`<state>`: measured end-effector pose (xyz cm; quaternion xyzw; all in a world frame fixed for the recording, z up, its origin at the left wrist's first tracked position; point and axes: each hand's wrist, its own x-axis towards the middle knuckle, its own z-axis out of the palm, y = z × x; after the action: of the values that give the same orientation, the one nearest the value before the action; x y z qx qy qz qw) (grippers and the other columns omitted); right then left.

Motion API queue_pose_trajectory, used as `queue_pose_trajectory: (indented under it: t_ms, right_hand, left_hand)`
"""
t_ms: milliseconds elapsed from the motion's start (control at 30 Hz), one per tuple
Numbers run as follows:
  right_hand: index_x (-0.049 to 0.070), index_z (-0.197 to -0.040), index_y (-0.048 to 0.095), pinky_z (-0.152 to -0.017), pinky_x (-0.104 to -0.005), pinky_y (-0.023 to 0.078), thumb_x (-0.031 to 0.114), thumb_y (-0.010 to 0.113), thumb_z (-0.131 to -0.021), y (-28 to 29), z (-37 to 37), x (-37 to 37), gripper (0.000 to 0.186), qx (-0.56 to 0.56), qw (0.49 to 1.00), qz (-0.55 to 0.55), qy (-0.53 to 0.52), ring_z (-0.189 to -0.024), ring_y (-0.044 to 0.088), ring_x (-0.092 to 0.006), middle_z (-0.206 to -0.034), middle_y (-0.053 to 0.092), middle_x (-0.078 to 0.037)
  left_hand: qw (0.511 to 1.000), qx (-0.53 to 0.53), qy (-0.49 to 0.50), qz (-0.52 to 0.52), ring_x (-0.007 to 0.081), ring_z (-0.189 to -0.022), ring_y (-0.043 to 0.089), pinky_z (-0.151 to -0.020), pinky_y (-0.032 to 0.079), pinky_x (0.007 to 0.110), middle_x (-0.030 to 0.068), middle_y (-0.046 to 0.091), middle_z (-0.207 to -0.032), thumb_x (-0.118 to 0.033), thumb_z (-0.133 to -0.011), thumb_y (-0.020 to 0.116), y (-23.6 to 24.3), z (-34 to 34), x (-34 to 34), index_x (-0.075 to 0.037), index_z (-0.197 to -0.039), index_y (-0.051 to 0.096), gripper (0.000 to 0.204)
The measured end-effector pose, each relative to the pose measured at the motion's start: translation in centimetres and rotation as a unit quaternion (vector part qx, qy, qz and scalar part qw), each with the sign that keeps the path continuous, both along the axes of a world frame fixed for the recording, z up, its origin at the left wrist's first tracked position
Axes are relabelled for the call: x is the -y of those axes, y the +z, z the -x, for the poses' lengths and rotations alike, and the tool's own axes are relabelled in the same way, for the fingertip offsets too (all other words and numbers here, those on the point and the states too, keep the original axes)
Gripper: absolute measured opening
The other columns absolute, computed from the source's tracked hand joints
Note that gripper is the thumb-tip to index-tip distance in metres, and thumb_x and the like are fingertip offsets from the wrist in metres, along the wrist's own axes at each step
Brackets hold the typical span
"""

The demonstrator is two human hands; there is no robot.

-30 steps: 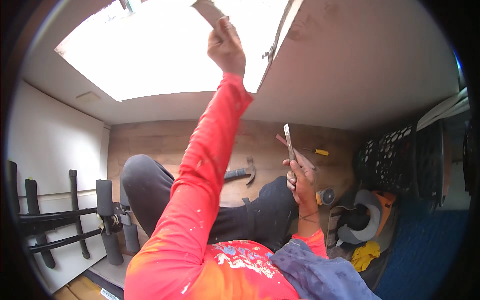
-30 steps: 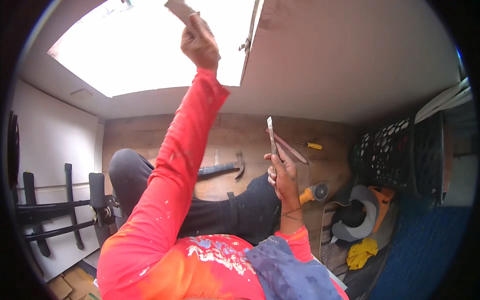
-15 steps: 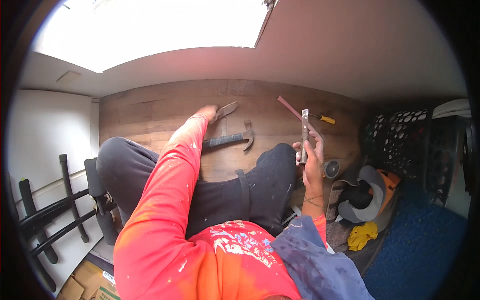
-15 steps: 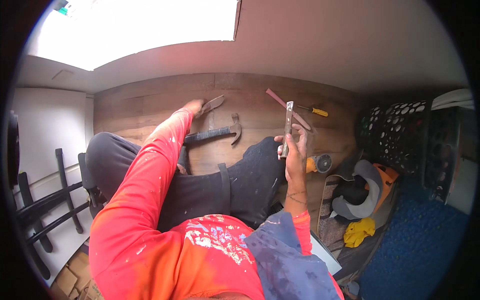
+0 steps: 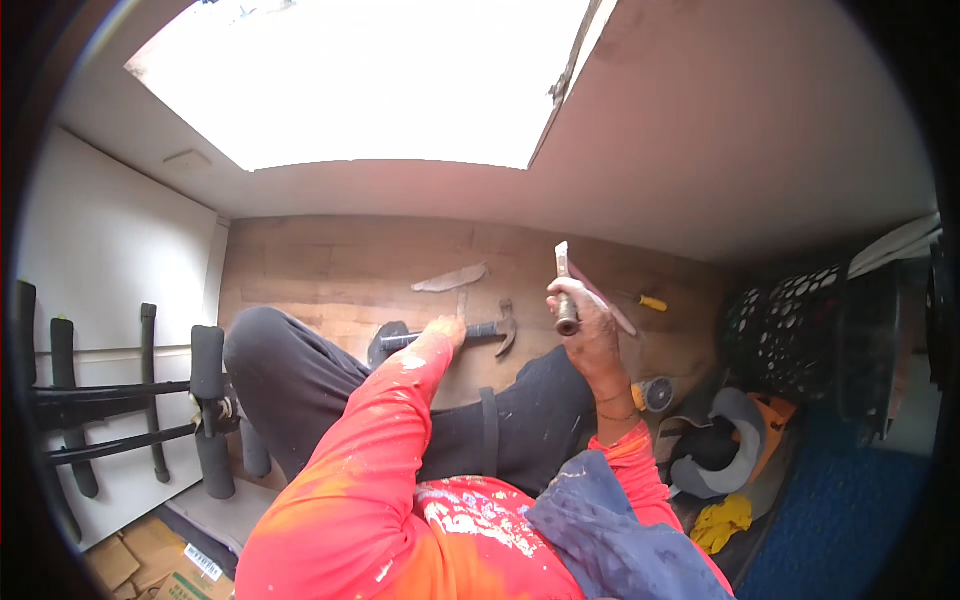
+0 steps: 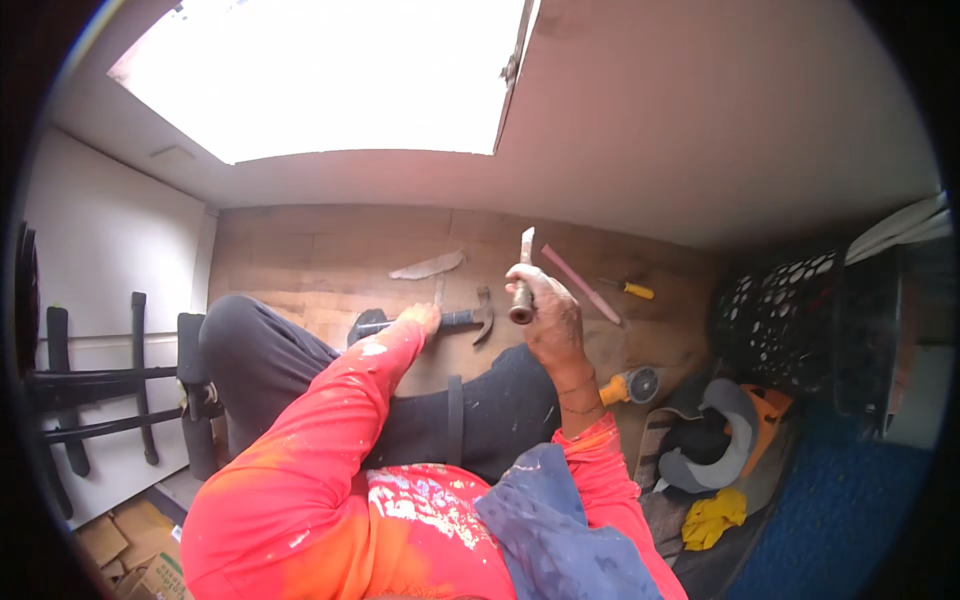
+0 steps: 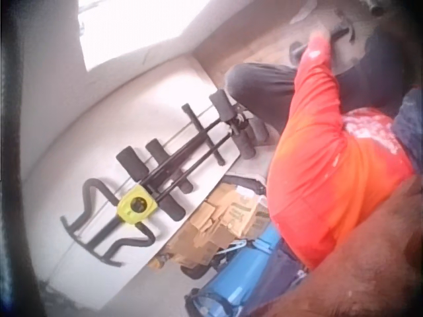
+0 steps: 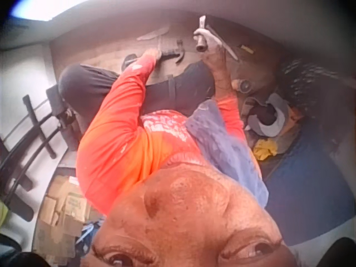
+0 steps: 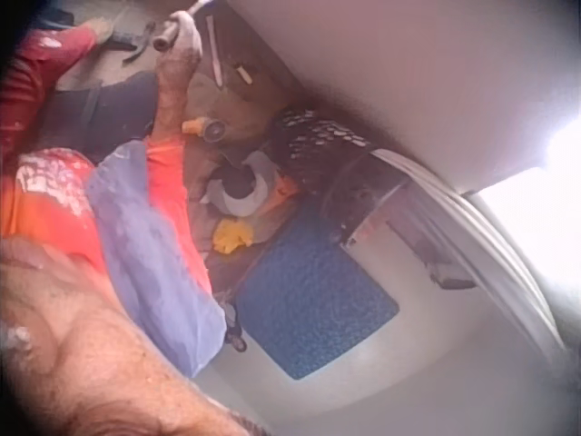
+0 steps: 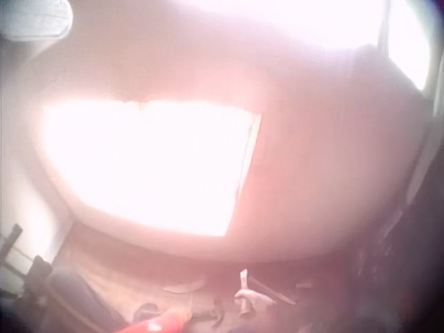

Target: The person uses an angle grinder to cut a rectangular opening in the ceiling from the outside, then moves inside to continue cutting the edges. They then use a hammer and chisel to break away the remaining material and clear the opening.

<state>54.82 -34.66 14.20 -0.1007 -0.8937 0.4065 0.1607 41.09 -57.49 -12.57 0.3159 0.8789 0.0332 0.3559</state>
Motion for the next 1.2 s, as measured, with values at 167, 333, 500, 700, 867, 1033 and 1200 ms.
queue_pose_trajectory:
  t_ms: [167, 333, 500, 700, 867, 1033, 1200]
  right_hand:
    - [0.014, -0.126, 0.073, -0.091, -0.0401, 0.062, -0.003, 0.076, -0.094, 5.1, 1.7, -0.8, 0.036, -0.087, 0.996, -0.013, 0.024, -0.110, 0.077, -0.0341, -0.121, 0.072, -0.020]
    - [0.008, -0.122, 0.074, -0.099, -0.0383, 0.062, -0.003, 0.078, -0.097, 9.3, 0.2, -0.5, 0.028, -0.252, 0.959, -0.111, -0.065, -0.123, 0.074, -0.0338, -0.142, 0.070, -0.025]
    - [0.006, -0.120, 0.074, -0.102, -0.0401, 0.061, -0.004, 0.078, -0.095, 10.1, 2.9, 0.1, 0.027, -0.328, 0.925, -0.175, -0.078, -0.128, 0.072, -0.0360, -0.144, 0.070, -0.023]
    - [0.009, -0.122, 0.072, -0.107, -0.0438, 0.060, 0.000, 0.076, -0.091, 7.9, 10.3, -0.9, 0.033, -0.292, 0.929, -0.228, 0.002, -0.131, 0.069, -0.0416, -0.148, 0.067, -0.022]
    - [0.010, -0.124, 0.071, -0.109, -0.0450, 0.059, 0.001, 0.072, -0.091, 6.2, 11.6, -1.4, 0.035, -0.235, 0.929, -0.284, 0.004, -0.135, 0.067, -0.0419, -0.154, 0.063, -0.020]
    - [0.010, -0.126, 0.068, -0.111, -0.0450, 0.059, 0.000, 0.073, -0.086, 6.0, 11.5, -2.0, 0.042, -0.229, 0.919, -0.319, 0.041, -0.138, 0.064, -0.0415, -0.156, 0.061, -0.018]
    - [0.010, -0.124, 0.068, -0.108, -0.0450, 0.060, 0.006, 0.080, -0.084, 5.9, 11.9, -1.1, 0.042, -0.218, 0.922, -0.319, 0.018, -0.136, 0.066, -0.0407, -0.153, 0.062, -0.019]
  left_hand:
    - [0.962, 0.013, -0.269, 0.035, 0.0382, -0.100, 0.078, -0.087, 0.063, 0.050, 0.0221, 0.080, -0.104, -0.038, -0.086, 0.077, 13.2, 6.1, -2.2, -0.009, -0.118, 0.079, 0.043]
    - [0.946, -0.015, -0.322, -0.008, 0.0371, -0.097, 0.078, -0.087, 0.061, 0.047, 0.0167, 0.080, -0.103, -0.047, -0.091, 0.082, 29.9, 13.7, -1.4, -0.012, -0.119, 0.079, 0.045]
    - [0.945, -0.124, -0.239, -0.185, 0.0367, -0.091, 0.078, -0.083, 0.061, 0.049, 0.0205, 0.079, -0.096, -0.051, -0.097, 0.078, 34.6, 16.9, 4.9, -0.005, -0.118, 0.075, 0.050]
    - [0.880, -0.069, -0.001, -0.471, 0.0371, -0.078, 0.075, -0.072, 0.058, 0.043, 0.0211, 0.073, -0.086, -0.043, -0.106, 0.072, 29.8, 13.6, 8.1, -0.002, -0.119, 0.069, 0.043]
    - [0.827, -0.049, 0.000, -0.560, 0.0398, -0.077, 0.074, -0.071, 0.058, 0.044, 0.0213, 0.072, -0.088, -0.041, -0.104, 0.074, 26.8, 11.4, 5.9, -0.001, -0.117, 0.068, 0.042]
    - [0.794, -0.056, -0.078, -0.601, 0.0389, -0.079, 0.076, -0.073, 0.061, 0.045, 0.0195, 0.074, -0.092, -0.034, -0.095, 0.087, 25.8, 9.7, 4.4, -0.004, -0.128, 0.063, 0.050]
    - [0.789, -0.072, -0.126, -0.597, 0.0378, -0.084, 0.077, -0.075, 0.062, 0.045, 0.0186, 0.075, -0.096, -0.036, -0.092, 0.088, 25.3, 8.9, 3.3, -0.005, -0.128, 0.064, 0.053]
